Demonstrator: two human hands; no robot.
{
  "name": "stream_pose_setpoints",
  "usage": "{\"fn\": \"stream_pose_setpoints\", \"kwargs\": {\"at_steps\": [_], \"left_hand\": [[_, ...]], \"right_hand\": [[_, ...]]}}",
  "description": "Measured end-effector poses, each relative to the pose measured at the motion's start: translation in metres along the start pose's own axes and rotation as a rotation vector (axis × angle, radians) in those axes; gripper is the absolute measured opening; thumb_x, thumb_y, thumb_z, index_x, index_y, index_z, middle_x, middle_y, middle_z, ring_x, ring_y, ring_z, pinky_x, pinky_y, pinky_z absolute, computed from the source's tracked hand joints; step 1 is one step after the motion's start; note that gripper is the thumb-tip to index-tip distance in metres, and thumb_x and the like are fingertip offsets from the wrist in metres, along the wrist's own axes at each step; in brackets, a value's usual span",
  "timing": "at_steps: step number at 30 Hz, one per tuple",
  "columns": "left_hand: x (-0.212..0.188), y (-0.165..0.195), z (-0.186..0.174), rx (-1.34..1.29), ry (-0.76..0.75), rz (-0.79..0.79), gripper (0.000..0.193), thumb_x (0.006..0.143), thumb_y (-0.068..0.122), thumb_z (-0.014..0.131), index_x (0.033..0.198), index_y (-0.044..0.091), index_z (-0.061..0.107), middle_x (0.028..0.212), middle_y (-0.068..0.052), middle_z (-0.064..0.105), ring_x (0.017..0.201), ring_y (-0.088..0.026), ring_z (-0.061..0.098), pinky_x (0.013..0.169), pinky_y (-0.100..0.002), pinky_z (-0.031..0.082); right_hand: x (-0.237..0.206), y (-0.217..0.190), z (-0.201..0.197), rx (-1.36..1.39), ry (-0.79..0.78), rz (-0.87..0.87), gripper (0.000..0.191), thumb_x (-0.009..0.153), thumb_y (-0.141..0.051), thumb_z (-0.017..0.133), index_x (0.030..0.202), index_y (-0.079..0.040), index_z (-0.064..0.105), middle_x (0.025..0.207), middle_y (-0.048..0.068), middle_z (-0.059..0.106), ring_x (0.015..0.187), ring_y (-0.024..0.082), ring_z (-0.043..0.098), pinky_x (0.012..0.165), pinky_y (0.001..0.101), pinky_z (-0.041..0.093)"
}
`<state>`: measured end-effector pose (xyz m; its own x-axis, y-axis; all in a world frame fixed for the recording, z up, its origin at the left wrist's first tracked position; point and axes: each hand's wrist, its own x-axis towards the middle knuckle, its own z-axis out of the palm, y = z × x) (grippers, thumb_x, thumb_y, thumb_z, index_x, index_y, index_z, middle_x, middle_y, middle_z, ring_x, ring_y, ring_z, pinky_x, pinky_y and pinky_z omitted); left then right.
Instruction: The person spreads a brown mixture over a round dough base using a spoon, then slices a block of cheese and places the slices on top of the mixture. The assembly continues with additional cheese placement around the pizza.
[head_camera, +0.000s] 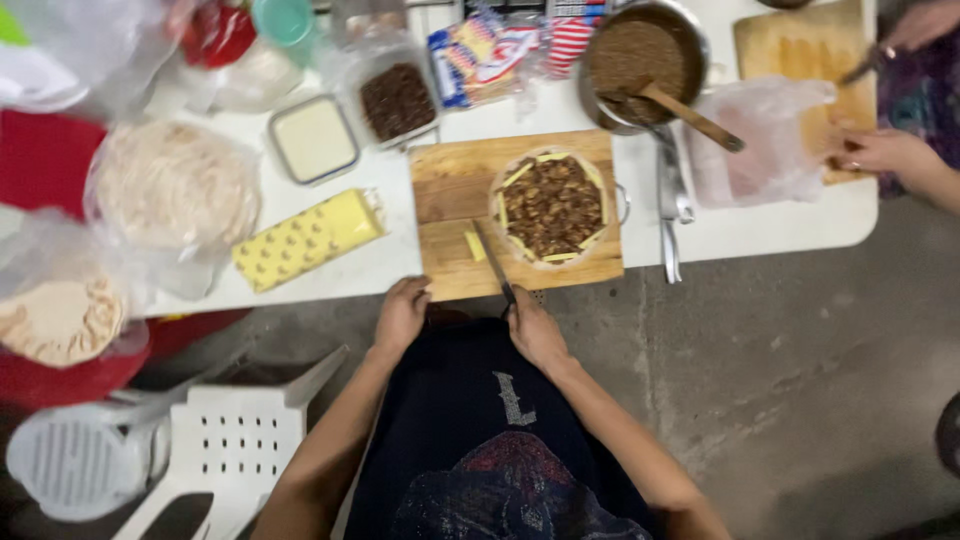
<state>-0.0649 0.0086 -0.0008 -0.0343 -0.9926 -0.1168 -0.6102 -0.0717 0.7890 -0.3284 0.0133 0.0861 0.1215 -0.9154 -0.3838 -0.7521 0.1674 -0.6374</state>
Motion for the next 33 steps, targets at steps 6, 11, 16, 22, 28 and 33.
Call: {"fn": "stream_pose_setpoints", "kwargs": {"at_steps": [6, 11, 16, 22, 28, 33], "left_hand": [[0.010, 0.008, 0.021, 0.162, -0.011, 0.187, 0.034, 0.086, 0.006, 0.070, 0.121, 0.005, 0.071, 0.141, -0.014, 0.059, 0.135, -0.035, 0.052, 0.114, -0.044, 0.042], [0.014, 0.024, 0.021, 0.371, -0.277, 0.183, 0.054, 0.086, 0.011, 0.072, 0.138, 0.008, 0.059, 0.158, -0.012, 0.039, 0.148, -0.033, 0.034, 0.118, -0.055, 0.028], [0.013, 0.032, 0.016, 0.442, -0.370, 0.167, 0.066, 0.086, 0.011, 0.070, 0.149, 0.012, 0.048, 0.165, -0.009, 0.026, 0.152, -0.032, 0.025, 0.119, -0.060, 0.023], [0.015, 0.036, 0.017, 0.445, -0.408, 0.138, 0.066, 0.088, 0.013, 0.069, 0.150, 0.013, 0.046, 0.166, -0.007, 0.024, 0.153, -0.031, 0.023, 0.121, -0.061, 0.021], [0.017, 0.038, 0.017, 0.438, -0.437, 0.113, 0.065, 0.092, 0.011, 0.066, 0.153, 0.014, 0.043, 0.168, -0.007, 0.020, 0.154, -0.029, 0.020, 0.122, -0.060, 0.017], [0.018, 0.040, 0.014, 0.448, -0.465, 0.094, 0.066, 0.091, 0.012, 0.066, 0.153, 0.014, 0.042, 0.168, -0.005, 0.020, 0.155, -0.028, 0.019, 0.122, -0.060, 0.018]], "right_hand": [[0.011, 0.011, 0.036, -0.122, 0.039, 0.005, 0.043, 0.098, -0.016, 0.049, 0.139, -0.006, 0.043, 0.116, 0.033, 0.065, 0.087, 0.054, 0.066, 0.078, 0.0618, 0.051], [0.013, 0.013, 0.042, -0.158, 0.014, 0.049, 0.042, 0.099, -0.016, 0.048, 0.139, -0.005, 0.043, 0.118, 0.032, 0.063, 0.089, 0.053, 0.066, 0.078, 0.0607, 0.052], [0.013, 0.013, 0.042, -0.175, 0.036, 0.042, 0.039, 0.100, -0.016, 0.048, 0.137, -0.004, 0.043, 0.117, 0.030, 0.065, 0.092, 0.052, 0.066, 0.079, 0.0595, 0.052], [0.014, 0.012, 0.040, -0.201, 0.026, 0.045, 0.040, 0.097, -0.015, 0.050, 0.136, -0.004, 0.042, 0.120, 0.031, 0.064, 0.094, 0.052, 0.065, 0.079, 0.0600, 0.052], [0.018, 0.003, 0.041, -0.226, -0.061, 0.147, 0.034, 0.099, -0.015, 0.048, 0.130, -0.005, 0.040, 0.117, 0.034, 0.063, 0.094, 0.055, 0.064, 0.081, 0.0616, 0.050], [0.023, -0.004, 0.046, -0.248, -0.115, 0.189, 0.037, 0.094, -0.008, 0.046, 0.129, -0.002, 0.036, 0.094, 0.036, 0.068, 0.090, 0.056, 0.066, 0.082, 0.0616, 0.051]]}}
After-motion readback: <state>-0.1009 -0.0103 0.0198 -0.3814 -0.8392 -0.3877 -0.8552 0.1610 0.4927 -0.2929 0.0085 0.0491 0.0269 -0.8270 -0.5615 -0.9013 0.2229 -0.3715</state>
